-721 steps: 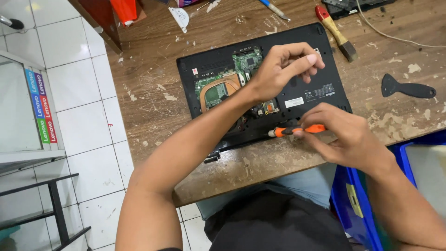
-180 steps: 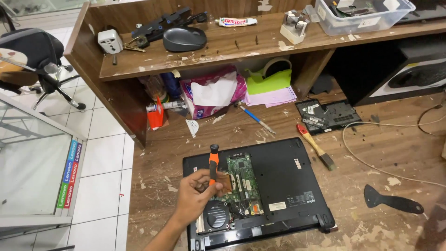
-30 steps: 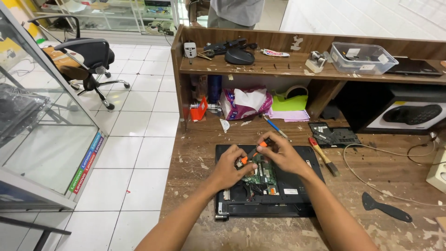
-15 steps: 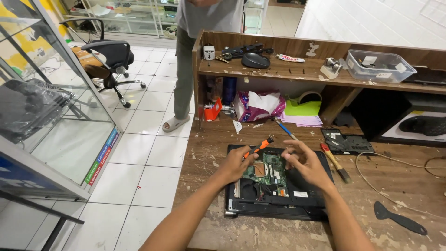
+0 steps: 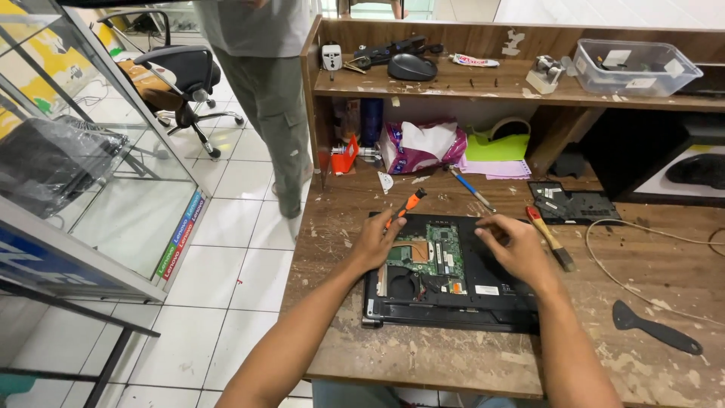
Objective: The person uses a screwdriver to tighten screws on the internal components of a disassembled laptop. They then reassemble the laptop, close the lid, and use a prying tool to remove the screen bezel.
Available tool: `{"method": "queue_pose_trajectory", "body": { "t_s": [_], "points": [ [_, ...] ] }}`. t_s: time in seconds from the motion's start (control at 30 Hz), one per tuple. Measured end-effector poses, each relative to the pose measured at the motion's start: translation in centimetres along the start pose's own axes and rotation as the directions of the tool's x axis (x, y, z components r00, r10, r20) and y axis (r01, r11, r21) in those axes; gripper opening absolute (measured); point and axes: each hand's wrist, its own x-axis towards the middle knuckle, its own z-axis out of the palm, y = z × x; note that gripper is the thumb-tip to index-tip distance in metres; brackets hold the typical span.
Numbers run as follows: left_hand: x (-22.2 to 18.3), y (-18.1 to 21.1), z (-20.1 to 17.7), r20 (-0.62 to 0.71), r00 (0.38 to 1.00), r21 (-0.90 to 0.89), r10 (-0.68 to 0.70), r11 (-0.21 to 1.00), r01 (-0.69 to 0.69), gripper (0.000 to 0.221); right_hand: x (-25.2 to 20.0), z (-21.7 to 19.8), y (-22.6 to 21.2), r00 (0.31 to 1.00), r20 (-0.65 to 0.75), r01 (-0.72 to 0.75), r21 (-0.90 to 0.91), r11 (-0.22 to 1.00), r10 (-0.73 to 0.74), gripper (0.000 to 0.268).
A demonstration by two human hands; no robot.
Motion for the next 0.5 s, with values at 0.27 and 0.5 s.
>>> {"method": "queue_pose_trajectory", "body": {
  "t_s": [0.27, 0.5],
  "points": [
    [-0.4, 0.1, 0.4, -0.068, 0.997, -0.002, 0.034, 0.999, -0.034, 0.046, -0.3, -1.3, -0.8, 1.0, 0.012, 0.012, 0.017, 1.0, -0.013, 0.016],
    [-1.1, -2.2, 1.0, -0.209, 0.977, 0.005, 0.048, 0.999, -0.049, 0.042, -0.4, -2.0, -1.1, 0.998, 0.008, 0.063, 0.041, 0.997, -0.063, 0.013]
  ]
}}
